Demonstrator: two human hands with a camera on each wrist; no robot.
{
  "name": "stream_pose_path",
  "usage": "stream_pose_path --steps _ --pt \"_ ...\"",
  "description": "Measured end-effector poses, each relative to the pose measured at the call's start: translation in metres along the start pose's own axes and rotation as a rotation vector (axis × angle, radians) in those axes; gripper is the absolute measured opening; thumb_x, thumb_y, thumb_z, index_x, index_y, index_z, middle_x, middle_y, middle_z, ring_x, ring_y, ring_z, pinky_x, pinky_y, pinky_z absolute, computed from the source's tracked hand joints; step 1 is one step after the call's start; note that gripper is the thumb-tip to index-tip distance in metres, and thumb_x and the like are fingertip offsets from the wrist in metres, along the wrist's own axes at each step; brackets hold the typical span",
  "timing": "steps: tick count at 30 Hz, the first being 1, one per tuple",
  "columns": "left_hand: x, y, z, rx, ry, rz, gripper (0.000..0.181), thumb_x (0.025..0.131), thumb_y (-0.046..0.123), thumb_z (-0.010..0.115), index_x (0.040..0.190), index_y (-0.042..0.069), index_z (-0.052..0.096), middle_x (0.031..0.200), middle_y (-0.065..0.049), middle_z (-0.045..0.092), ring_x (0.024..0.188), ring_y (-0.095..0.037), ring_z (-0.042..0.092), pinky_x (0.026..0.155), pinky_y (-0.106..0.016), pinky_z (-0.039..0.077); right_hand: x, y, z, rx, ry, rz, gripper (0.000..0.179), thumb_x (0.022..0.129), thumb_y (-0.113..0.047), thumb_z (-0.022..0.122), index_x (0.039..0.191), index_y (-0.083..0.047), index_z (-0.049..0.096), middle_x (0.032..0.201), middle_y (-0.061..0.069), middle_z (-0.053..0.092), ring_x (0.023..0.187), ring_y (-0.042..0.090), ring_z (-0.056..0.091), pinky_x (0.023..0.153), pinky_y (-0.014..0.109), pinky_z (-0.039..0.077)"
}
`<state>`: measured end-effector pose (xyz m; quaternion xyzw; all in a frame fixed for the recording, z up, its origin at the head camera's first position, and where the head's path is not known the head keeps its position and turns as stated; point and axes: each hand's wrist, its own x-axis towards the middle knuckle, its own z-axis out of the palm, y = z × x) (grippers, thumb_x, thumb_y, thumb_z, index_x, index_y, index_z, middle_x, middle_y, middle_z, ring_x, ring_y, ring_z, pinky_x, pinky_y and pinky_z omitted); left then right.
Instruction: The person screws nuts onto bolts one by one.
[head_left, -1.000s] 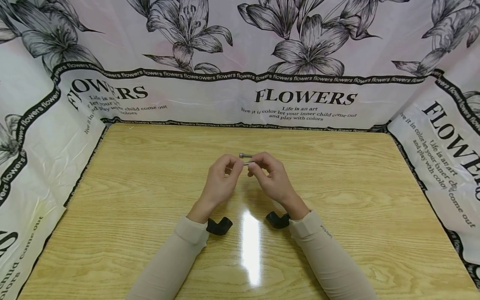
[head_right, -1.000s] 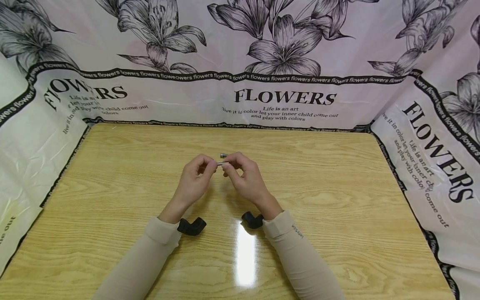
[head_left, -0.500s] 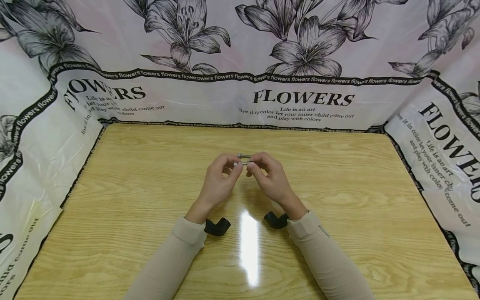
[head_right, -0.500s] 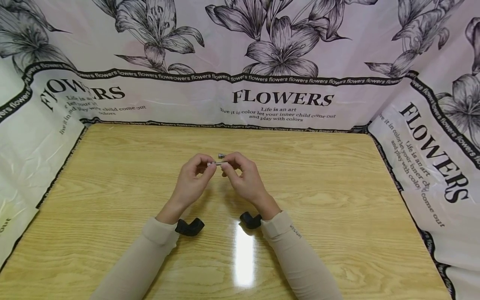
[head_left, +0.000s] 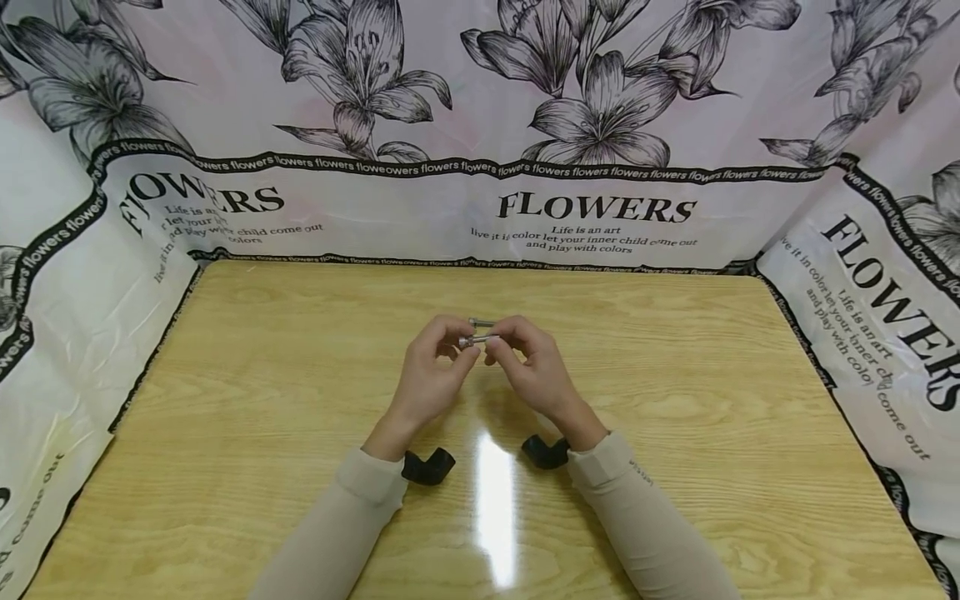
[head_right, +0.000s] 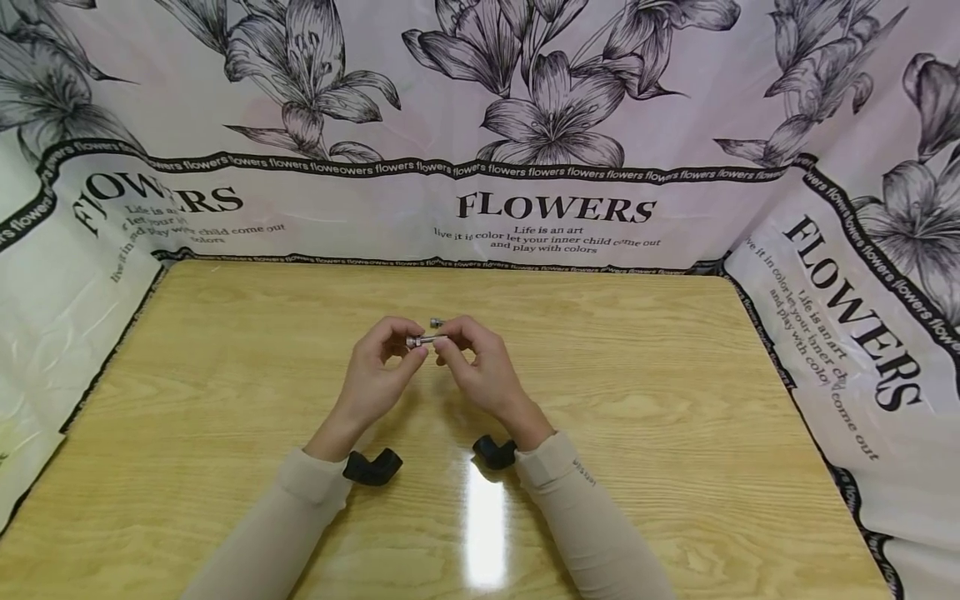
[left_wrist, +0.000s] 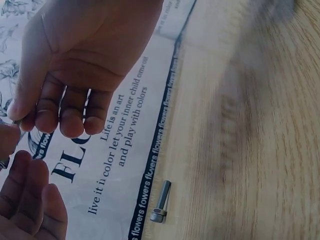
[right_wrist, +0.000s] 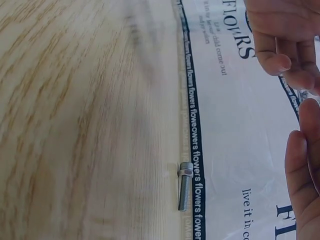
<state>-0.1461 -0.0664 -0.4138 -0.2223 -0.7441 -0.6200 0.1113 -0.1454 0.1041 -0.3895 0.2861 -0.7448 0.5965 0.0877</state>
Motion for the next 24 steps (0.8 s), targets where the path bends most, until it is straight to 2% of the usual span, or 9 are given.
stream_pose_path --steps 3,5,8,11,13,17,20,22,24 --pt "-0.002 0.011 0.0 0.01 -0.005 -0.009 0.013 0.092 -0.002 0.06 0.104 -0.006 0.06 0.105 -0.018 0.06 0.088 -0.028 0.057 0.072 -0.039 0.049 0.0 0.0 0.001 -0.007 0.001 -0.003 0.006 0.093 0.01 0.052 0.096 0.009 0.057 0.088 0.023 0.06 0.073 0.035 0.061 0.07 0.041 0.053" --pt "-0.002 0.022 -0.001 0.023 -0.008 -0.063 0.009 0.095 0.002 0.057 0.099 -0.005 0.061 0.105 -0.018 0.061 0.09 -0.027 0.056 0.076 -0.041 0.048 0.0 0.0 0.001 -0.01 0.002 -0.01 0.006 0.093 0.01 0.052 0.096 0.008 0.057 0.087 0.022 0.06 0.073 0.033 0.062 0.07 0.037 0.053" --pt "-0.002 0.039 -0.003 0.05 -0.014 -0.154 0.017 0.098 0.009 0.052 0.09 -0.002 0.062 0.101 -0.018 0.062 0.091 -0.026 0.057 0.08 -0.04 0.048 0.0 0.0 0.001 -0.015 -0.003 -0.021 0.006 0.092 0.011 0.052 0.096 0.009 0.057 0.085 0.021 0.06 0.073 0.033 0.062 0.069 0.035 0.053" --pt "-0.001 0.043 -0.005 0.067 -0.016 -0.197 0.021 0.099 0.012 0.051 0.087 0.0 0.063 0.099 -0.016 0.063 0.091 -0.026 0.058 0.081 -0.04 0.048 0.001 -0.001 0.002 -0.017 -0.006 -0.026 0.006 0.092 0.011 0.052 0.095 0.009 0.057 0.084 0.02 0.06 0.072 0.033 0.062 0.069 0.033 0.052" --pt "0.0 0.042 -0.006 0.052 -0.018 -0.186 0.016 0.098 0.011 0.054 0.094 -0.001 0.063 0.102 -0.018 0.062 0.09 -0.027 0.058 0.079 -0.04 0.049 0.001 -0.001 0.002 -0.013 -0.005 -0.025 0.006 0.092 0.012 0.052 0.095 0.009 0.057 0.084 0.021 0.06 0.072 0.035 0.061 0.07 0.033 0.052" --pt "0.001 0.035 -0.007 -0.009 -0.022 -0.084 0.016 0.092 0.001 0.061 0.105 -0.007 0.057 0.105 -0.023 0.058 0.086 -0.027 0.056 0.072 -0.038 0.048 0.002 -0.001 0.002 -0.01 -0.005 -0.01 0.006 0.092 0.012 0.052 0.095 0.009 0.057 0.085 0.022 0.06 0.073 0.037 0.061 0.07 0.034 0.052" --pt "0.001 0.032 -0.007 -0.014 -0.022 -0.027 0.015 0.09 -0.005 0.061 0.103 -0.009 0.057 0.104 -0.023 0.059 0.085 -0.027 0.056 0.07 -0.037 0.048 0.001 -0.001 0.002 -0.009 -0.005 0.003 0.005 0.092 0.011 0.052 0.095 0.009 0.056 0.087 0.023 0.06 0.073 0.036 0.061 0.07 0.037 0.053" --pt "0.001 0.033 -0.006 -0.001 -0.024 -0.044 0.011 0.092 -0.002 0.059 0.101 -0.009 0.059 0.105 -0.021 0.06 0.086 -0.027 0.057 0.071 -0.038 0.049 0.001 0.0 0.002 -0.004 -0.004 0.006 0.005 0.093 0.011 0.052 0.095 0.01 0.056 0.087 0.024 0.059 0.073 0.036 0.061 0.069 0.04 0.053" --pt "0.0 0.034 -0.006 0.007 -0.026 -0.09 0.01 0.094 0.002 0.057 0.099 -0.006 0.061 0.103 -0.018 0.062 0.087 -0.027 0.058 0.075 -0.04 0.049 0.001 0.0 0.002 0.0 -0.004 0.007 0.005 0.093 0.01 0.052 0.095 0.01 0.057 0.087 0.024 0.059 0.073 0.035 0.061 0.069 0.04 0.053"
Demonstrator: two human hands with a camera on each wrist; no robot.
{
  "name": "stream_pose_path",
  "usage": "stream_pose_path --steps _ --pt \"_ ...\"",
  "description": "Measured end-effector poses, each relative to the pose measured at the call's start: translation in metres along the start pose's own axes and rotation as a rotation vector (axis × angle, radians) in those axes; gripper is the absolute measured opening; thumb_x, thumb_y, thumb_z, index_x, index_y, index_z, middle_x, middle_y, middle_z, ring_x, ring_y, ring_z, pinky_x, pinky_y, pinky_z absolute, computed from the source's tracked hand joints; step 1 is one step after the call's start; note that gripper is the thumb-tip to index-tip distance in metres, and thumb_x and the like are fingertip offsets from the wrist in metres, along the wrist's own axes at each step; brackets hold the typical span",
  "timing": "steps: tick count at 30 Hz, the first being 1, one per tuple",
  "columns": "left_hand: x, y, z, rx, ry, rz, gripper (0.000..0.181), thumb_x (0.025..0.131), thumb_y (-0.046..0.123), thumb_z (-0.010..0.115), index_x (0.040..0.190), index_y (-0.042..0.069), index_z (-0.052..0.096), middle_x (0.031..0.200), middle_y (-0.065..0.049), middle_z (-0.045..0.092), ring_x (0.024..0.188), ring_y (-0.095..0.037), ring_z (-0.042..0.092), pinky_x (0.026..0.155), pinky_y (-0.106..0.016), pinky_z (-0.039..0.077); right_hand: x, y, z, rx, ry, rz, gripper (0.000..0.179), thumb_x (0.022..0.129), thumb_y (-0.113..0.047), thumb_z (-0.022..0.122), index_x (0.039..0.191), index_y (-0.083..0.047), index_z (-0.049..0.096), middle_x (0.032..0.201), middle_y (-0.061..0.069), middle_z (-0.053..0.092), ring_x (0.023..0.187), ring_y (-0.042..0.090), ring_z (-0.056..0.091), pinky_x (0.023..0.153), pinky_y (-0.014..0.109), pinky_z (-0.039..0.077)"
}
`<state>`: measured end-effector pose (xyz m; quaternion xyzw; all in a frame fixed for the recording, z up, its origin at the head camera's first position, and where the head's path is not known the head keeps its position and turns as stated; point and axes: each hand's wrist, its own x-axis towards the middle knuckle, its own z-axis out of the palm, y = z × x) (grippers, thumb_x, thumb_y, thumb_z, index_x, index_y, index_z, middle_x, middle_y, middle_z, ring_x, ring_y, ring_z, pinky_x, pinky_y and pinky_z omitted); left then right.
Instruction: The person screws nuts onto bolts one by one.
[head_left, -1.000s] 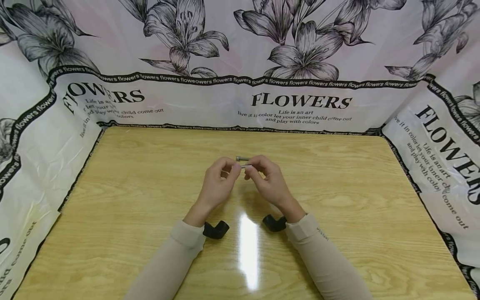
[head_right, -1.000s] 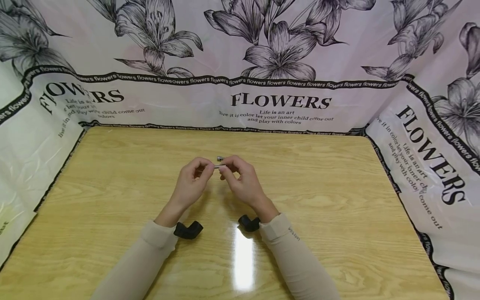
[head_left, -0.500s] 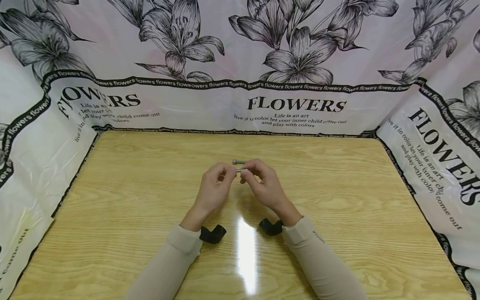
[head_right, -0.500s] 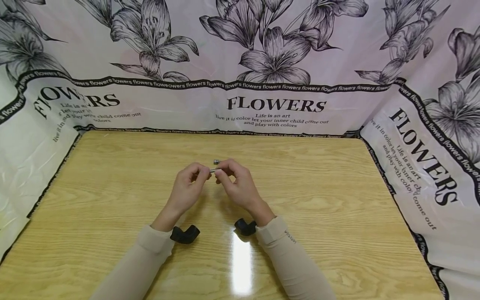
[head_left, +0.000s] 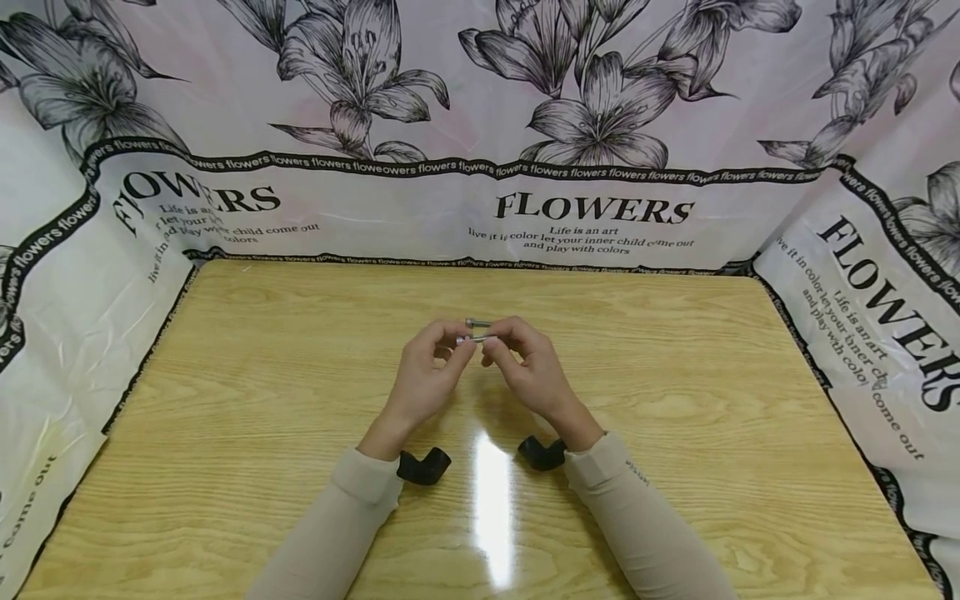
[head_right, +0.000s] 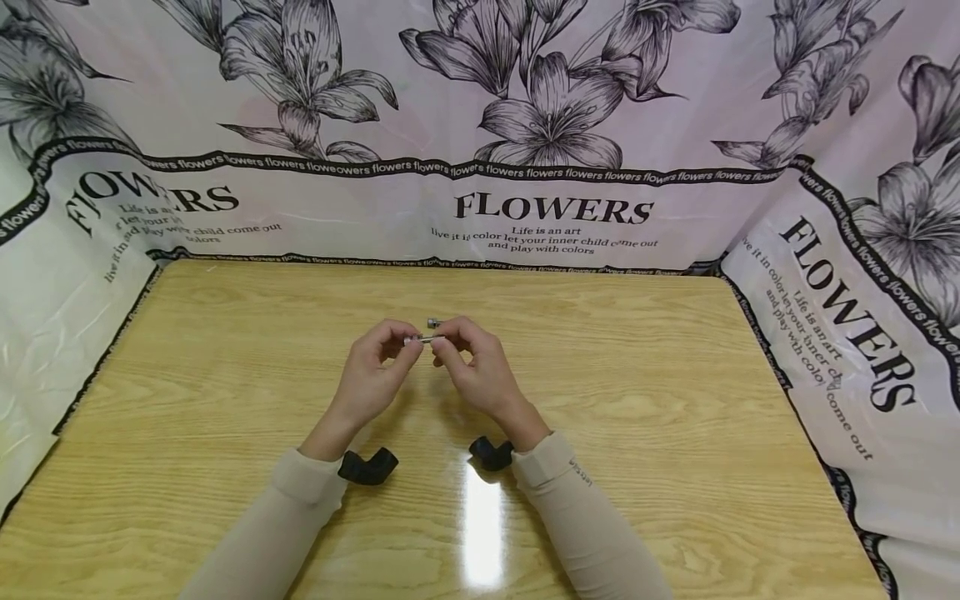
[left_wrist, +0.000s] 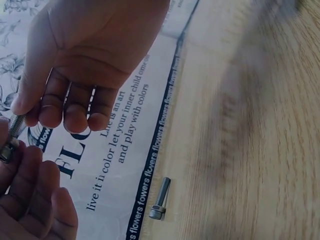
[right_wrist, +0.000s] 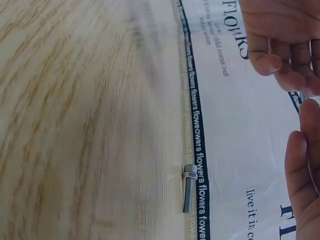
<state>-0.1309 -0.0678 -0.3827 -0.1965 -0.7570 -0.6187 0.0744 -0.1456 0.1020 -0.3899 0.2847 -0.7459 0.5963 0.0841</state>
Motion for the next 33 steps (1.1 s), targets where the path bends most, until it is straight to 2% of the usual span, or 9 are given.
stream_pose_path --steps 5,9,11,13,16,20,22,27,33 --pt "0.0 0.003 0.0 0.02 -0.001 -0.103 0.02 0.099 0.011 0.051 0.086 0.0 0.062 0.092 -0.013 0.064 0.086 -0.026 0.061 0.08 -0.04 0.05 0.0 0.0 0.0 -0.006 -0.014 -0.015 0.006 0.092 0.012 0.052 0.096 0.011 0.056 0.084 0.022 0.06 0.073 0.035 0.062 0.069 0.036 0.053" --pt "-0.001 0.005 -0.001 0.035 0.003 -0.133 0.025 0.101 0.013 0.05 0.083 0.0 0.063 0.089 -0.013 0.065 0.086 -0.029 0.062 0.08 -0.041 0.05 -0.001 0.0 0.001 -0.012 -0.023 -0.029 0.006 0.092 0.012 0.051 0.096 0.011 0.056 0.083 0.021 0.06 0.073 0.035 0.062 0.069 0.036 0.053" --pt "0.0 0.006 -0.002 0.03 0.003 -0.135 0.024 0.1 0.014 0.051 0.087 -0.001 0.063 0.091 -0.014 0.064 0.086 -0.031 0.061 0.08 -0.041 0.05 -0.001 0.0 0.001 -0.016 -0.019 -0.031 0.006 0.092 0.012 0.051 0.095 0.011 0.056 0.083 0.021 0.06 0.073 0.035 0.062 0.069 0.037 0.053" --pt "0.0 0.005 -0.003 0.014 0.0 -0.113 0.017 0.098 0.012 0.055 0.095 -0.003 0.063 0.094 -0.015 0.063 0.087 -0.031 0.06 0.078 -0.041 0.049 -0.002 0.001 0.001 -0.02 -0.012 -0.031 0.007 0.092 0.012 0.051 0.095 0.01 0.056 0.083 0.021 0.06 0.073 0.035 0.062 0.068 0.037 0.053" --pt "0.001 -0.002 -0.003 -0.011 -0.004 -0.033 0.016 0.093 0.004 0.061 0.105 -0.005 0.059 0.099 -0.018 0.06 0.087 -0.03 0.058 0.074 -0.04 0.049 -0.002 0.001 0.0 -0.022 -0.002 -0.029 0.007 0.092 0.012 0.051 0.095 0.008 0.057 0.084 0.022 0.06 0.073 0.035 0.062 0.067 0.036 0.052" --pt "0.004 -0.02 -0.001 -0.007 -0.011 0.044 0.015 0.091 0.0 0.063 0.104 -0.004 0.059 0.102 -0.018 0.061 0.087 -0.027 0.058 0.072 -0.04 0.049 -0.001 0.002 0.0 -0.021 0.005 -0.029 0.007 0.092 0.012 0.051 0.095 0.008 0.057 0.086 0.022 0.06 0.073 0.034 0.061 0.067 0.036 0.052" --pt "0.005 -0.03 0.0 0.002 -0.015 0.025 0.012 0.094 0.007 0.061 0.102 -0.001 0.061 0.103 -0.014 0.062 0.089 -0.024 0.057 0.073 -0.04 0.049 0.0 0.002 0.0 -0.02 0.006 -0.031 0.006 0.092 0.012 0.051 0.095 0.01 0.056 0.085 0.021 0.059 0.073 0.033 0.061 0.067 0.038 0.052" --pt "0.004 -0.033 -0.001 0.025 -0.025 -0.08 0.024 0.1 0.028 0.053 0.092 0.008 0.064 0.095 -0.006 0.064 0.089 -0.022 0.06 0.08 -0.039 0.048 0.0 0.001 0.001 -0.024 -0.002 -0.037 0.006 0.092 0.012 0.052 0.095 0.01 0.056 0.084 0.02 0.06 0.073 0.033 0.061 0.069 0.038 0.053" --pt "0.003 -0.034 -0.001 0.018 -0.026 -0.113 0.035 0.101 0.031 0.048 0.088 0.004 0.065 0.09 -0.012 0.066 0.085 -0.033 0.063 0.081 -0.043 0.05 -0.001 0.001 0.003 -0.03 -0.016 -0.047 0.005 0.092 0.012 0.052 0.094 0.01 0.057 0.084 0.019 0.06 0.072 0.033 0.062 0.07 0.033 0.053"
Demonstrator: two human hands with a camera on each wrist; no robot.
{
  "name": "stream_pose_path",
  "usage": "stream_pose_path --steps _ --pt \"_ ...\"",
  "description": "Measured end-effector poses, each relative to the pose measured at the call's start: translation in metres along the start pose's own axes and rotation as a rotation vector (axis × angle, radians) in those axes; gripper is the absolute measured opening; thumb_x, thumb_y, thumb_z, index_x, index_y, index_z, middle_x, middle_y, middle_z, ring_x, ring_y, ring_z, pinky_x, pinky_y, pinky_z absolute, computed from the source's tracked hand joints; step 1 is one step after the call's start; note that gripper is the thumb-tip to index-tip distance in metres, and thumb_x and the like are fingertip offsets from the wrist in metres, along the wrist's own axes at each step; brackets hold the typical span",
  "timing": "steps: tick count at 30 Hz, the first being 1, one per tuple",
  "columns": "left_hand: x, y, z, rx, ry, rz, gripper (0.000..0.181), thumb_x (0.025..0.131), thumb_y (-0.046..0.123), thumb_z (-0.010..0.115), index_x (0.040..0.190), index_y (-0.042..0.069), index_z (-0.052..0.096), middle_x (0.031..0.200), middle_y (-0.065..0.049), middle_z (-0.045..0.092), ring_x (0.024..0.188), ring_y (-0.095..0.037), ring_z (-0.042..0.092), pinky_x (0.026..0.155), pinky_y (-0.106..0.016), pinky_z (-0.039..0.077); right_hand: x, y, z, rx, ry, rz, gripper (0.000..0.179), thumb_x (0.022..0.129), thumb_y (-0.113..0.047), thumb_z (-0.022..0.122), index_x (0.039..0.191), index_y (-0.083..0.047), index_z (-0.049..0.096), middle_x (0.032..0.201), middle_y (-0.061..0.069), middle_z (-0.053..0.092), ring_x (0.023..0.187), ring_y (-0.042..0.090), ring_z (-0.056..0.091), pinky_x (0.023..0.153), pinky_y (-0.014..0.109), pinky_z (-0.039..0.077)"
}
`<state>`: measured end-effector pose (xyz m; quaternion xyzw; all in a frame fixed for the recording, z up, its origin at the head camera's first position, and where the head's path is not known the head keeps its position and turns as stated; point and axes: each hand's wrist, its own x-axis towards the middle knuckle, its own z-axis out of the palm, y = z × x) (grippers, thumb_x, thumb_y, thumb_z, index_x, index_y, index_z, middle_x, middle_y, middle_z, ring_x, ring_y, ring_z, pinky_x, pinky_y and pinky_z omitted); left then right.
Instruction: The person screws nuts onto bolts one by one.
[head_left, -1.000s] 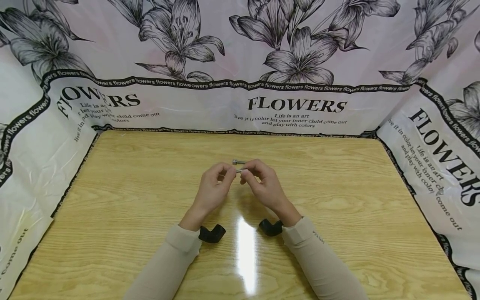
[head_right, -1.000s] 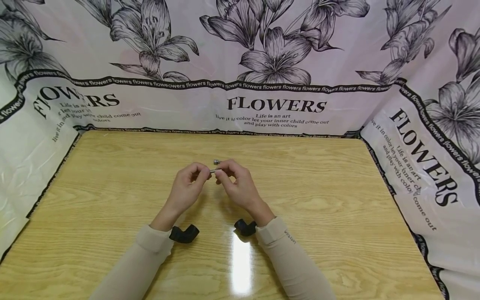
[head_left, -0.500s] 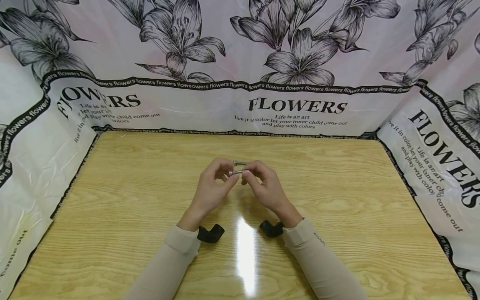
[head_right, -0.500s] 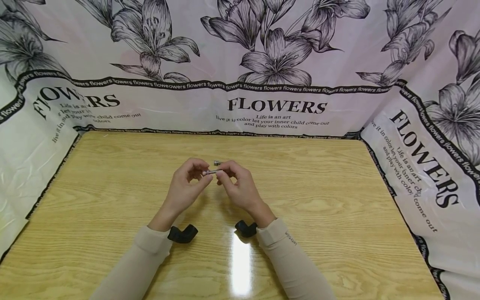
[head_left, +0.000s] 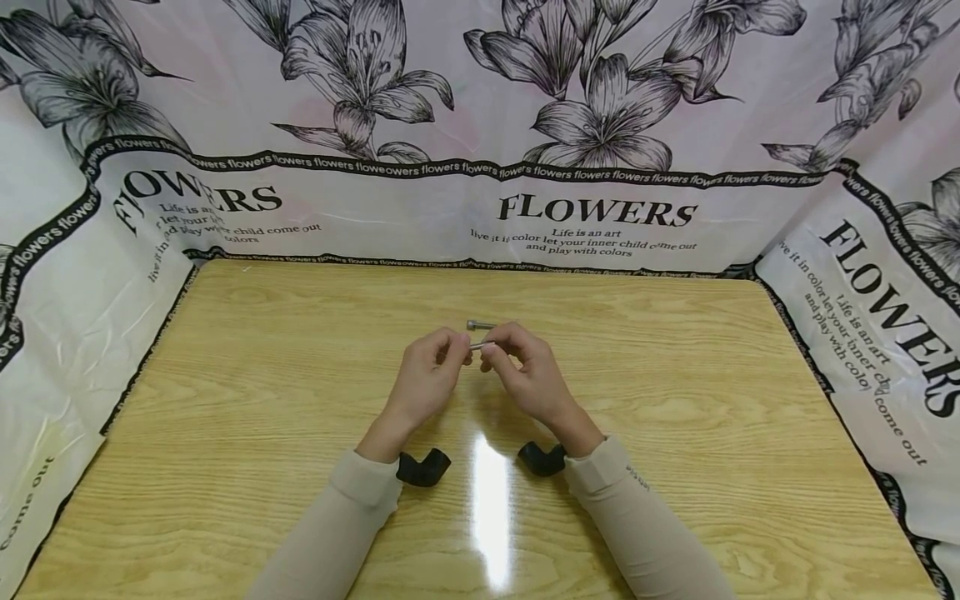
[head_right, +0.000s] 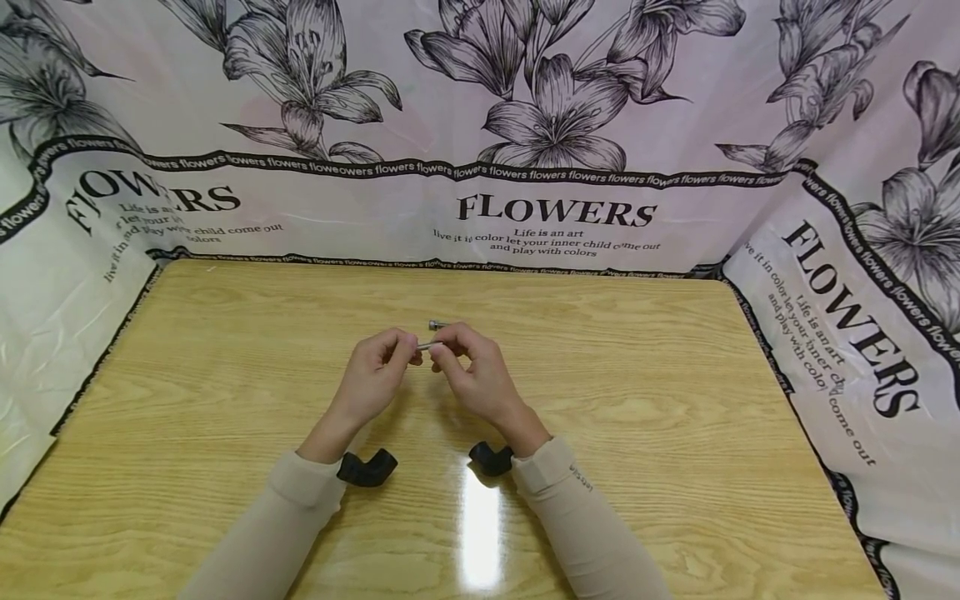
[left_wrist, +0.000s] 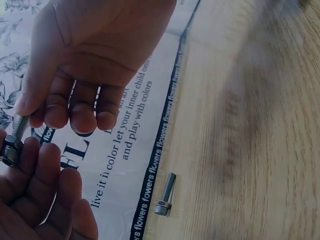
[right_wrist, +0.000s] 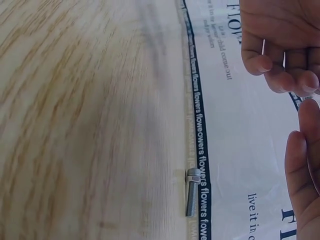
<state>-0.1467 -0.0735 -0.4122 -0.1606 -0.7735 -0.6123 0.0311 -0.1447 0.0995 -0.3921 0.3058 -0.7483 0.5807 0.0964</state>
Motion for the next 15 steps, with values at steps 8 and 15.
stream_pose_path --steps 8,15 --pt "0.002 0.0 -0.001 -0.045 0.024 0.081 0.019 0.092 0.014 0.065 0.108 0.005 0.059 0.1 -0.01 0.061 0.087 -0.02 0.058 0.073 -0.035 0.049 0.001 0.0 -0.002 0.002 0.009 0.014 0.006 0.092 0.012 0.051 0.095 0.009 0.056 0.084 0.02 0.059 0.073 0.034 0.061 0.067 0.036 0.052" --pt "-0.003 0.023 -0.003 -0.039 0.012 0.147 0.013 0.089 -0.005 0.063 0.101 -0.006 0.059 0.1 -0.02 0.06 0.084 -0.026 0.056 0.07 -0.037 0.048 0.0 -0.003 -0.002 -0.004 0.02 0.041 0.005 0.093 0.01 0.052 0.095 0.009 0.057 0.086 0.022 0.059 0.074 0.035 0.061 0.069 0.032 0.052"
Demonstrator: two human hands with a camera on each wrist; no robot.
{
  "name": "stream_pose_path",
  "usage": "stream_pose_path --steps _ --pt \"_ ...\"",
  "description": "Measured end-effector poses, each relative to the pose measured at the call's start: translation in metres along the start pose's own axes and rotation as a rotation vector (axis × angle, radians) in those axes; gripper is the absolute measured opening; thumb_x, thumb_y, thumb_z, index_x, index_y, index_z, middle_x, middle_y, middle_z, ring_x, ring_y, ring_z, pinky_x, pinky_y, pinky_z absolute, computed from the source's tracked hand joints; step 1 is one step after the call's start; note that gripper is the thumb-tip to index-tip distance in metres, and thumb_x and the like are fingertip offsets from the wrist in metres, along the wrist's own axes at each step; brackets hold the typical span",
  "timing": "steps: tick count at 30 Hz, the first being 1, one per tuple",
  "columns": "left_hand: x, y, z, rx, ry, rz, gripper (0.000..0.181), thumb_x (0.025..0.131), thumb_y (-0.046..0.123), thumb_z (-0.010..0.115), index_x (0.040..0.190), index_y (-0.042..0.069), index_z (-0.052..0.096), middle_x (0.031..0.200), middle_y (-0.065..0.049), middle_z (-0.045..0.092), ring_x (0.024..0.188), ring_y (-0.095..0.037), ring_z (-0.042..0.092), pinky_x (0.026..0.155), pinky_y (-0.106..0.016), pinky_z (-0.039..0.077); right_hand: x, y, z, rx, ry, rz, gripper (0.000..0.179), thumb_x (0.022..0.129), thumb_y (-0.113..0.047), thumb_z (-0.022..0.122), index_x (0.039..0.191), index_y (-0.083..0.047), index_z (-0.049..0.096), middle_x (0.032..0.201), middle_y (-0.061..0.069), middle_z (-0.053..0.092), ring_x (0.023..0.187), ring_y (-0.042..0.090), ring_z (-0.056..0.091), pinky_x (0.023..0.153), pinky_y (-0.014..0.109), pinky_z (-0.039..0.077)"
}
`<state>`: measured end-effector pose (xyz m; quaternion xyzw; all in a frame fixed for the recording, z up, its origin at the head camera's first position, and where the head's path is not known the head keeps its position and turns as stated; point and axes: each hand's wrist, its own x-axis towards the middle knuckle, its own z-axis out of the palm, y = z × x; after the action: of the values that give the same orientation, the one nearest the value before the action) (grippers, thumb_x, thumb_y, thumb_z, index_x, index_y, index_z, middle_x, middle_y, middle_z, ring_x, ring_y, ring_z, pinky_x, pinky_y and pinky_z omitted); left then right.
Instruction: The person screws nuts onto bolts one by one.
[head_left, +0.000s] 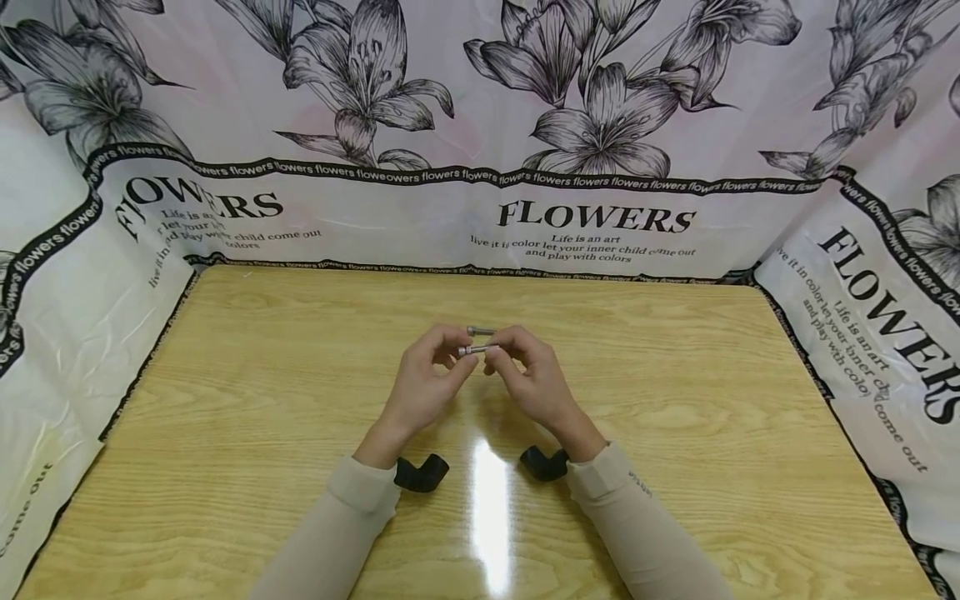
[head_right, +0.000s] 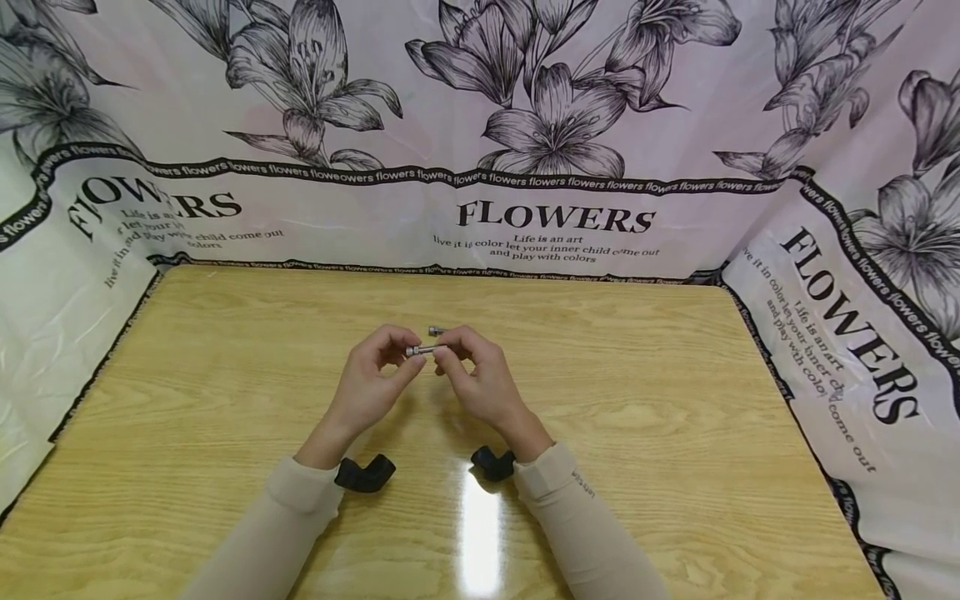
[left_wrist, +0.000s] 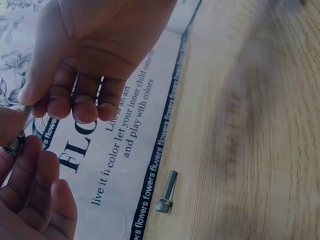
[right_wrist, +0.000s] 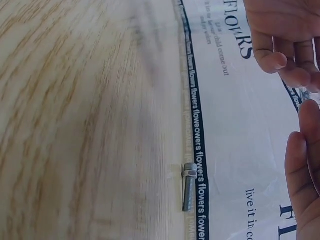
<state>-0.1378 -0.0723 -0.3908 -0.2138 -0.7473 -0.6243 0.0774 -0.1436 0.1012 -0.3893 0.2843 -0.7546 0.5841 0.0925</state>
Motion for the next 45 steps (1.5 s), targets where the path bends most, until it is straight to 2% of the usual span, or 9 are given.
stream_pose_path --steps 3,8,12,15,21,26,30,36,45 --pt "-0.002 0.013 -0.001 0.017 -0.013 -0.062 0.009 0.093 0.0 0.059 0.099 -0.006 0.061 0.098 -0.018 0.061 0.084 -0.023 0.055 0.073 -0.037 0.047 -0.001 0.001 0.0 0.003 0.0 0.003 0.005 0.093 0.01 0.052 0.095 0.01 0.056 0.087 0.024 0.059 0.074 0.035 0.061 0.07 0.034 0.052" --pt "-0.003 0.014 -0.003 0.049 -0.03 -0.146 0.017 0.099 0.011 0.053 0.092 -0.001 0.063 0.089 -0.018 0.063 0.077 -0.019 0.055 0.073 -0.035 0.046 -0.001 0.003 0.002 0.013 -0.015 0.002 0.005 0.093 0.01 0.052 0.096 0.011 0.056 0.087 0.022 0.059 0.074 0.034 0.061 0.07 0.038 0.053" --pt "-0.003 -0.006 -0.001 0.059 -0.02 -0.193 0.025 0.101 0.019 0.05 0.087 0.003 0.065 0.084 -0.017 0.063 0.069 -0.019 0.051 0.07 -0.035 0.044 -0.002 0.003 0.003 -0.004 -0.016 -0.003 0.005 0.093 0.01 0.052 0.096 0.009 0.057 0.085 0.02 0.06 0.073 0.032 0.062 0.069 0.035 0.053" --pt "-0.003 -0.024 0.001 0.054 -0.002 -0.204 0.029 0.101 0.026 0.051 0.087 0.006 0.067 0.083 -0.013 0.063 0.069 -0.021 0.05 0.07 -0.036 0.044 -0.002 0.003 0.004 -0.013 -0.013 -0.02 0.006 0.093 0.01 0.052 0.096 0.009 0.057 0.085 0.021 0.06 0.073 0.032 0.062 0.069 0.035 0.053" --pt "-0.002 -0.025 -0.002 0.05 0.007 -0.165 0.026 0.097 0.034 0.056 0.097 0.01 0.065 0.09 -0.002 0.064 0.08 -0.018 0.059 0.074 -0.035 0.047 -0.002 0.004 0.004 -0.008 -0.005 -0.028 0.005 0.093 0.011 0.052 0.095 0.01 0.056 0.085 0.02 0.059 0.072 0.034 0.062 0.067 0.039 0.053" --pt "-0.003 -0.025 -0.011 0.039 -0.009 -0.093 0.018 0.091 0.025 0.066 0.103 0.011 0.062 0.094 -0.001 0.062 0.082 -0.015 0.059 0.071 -0.034 0.049 -0.003 0.004 0.004 0.0 -0.011 -0.021 0.005 0.094 0.008 0.052 0.095 0.012 0.055 0.085 0.021 0.058 0.073 0.034 0.061 0.068 0.038 0.053" --pt "-0.004 -0.025 -0.016 0.064 -0.043 -0.064 0.018 0.087 0.019 0.071 0.101 0.012 0.063 0.093 0.001 0.062 0.083 -0.014 0.059 0.072 -0.032 0.049 -0.005 0.003 0.003 -0.01 -0.005 -0.01 0.004 0.093 0.008 0.052 0.094 0.011 0.055 0.088 0.019 0.059 0.073 0.033 0.061 0.069 0.036 0.053" --pt "-0.003 -0.025 -0.019 0.086 -0.056 -0.052 0.013 0.089 0.018 0.07 0.1 0.011 0.066 0.095 0.001 0.065 0.083 -0.014 0.059 0.074 -0.039 0.049 -0.005 0.002 0.002 -0.023 0.002 -0.011 0.006 0.092 0.012 0.052 0.094 0.008 0.056 0.086 0.021 0.059 0.073 0.034 0.061 0.069 0.036 0.053" --pt "-0.001 -0.024 -0.021 0.092 -0.077 -0.035 0.011 0.089 0.013 0.069 0.1 0.012 0.066 0.095 0.002 0.064 0.084 -0.013 0.059 0.074 -0.04 0.049 -0.004 0.003 0.002 -0.029 0.0 -0.037 0.004 0.092 0.012 0.052 0.094 0.011 0.055 0.086 0.023 0.059 0.072 0.034 0.061 0.069 0.032 0.053"
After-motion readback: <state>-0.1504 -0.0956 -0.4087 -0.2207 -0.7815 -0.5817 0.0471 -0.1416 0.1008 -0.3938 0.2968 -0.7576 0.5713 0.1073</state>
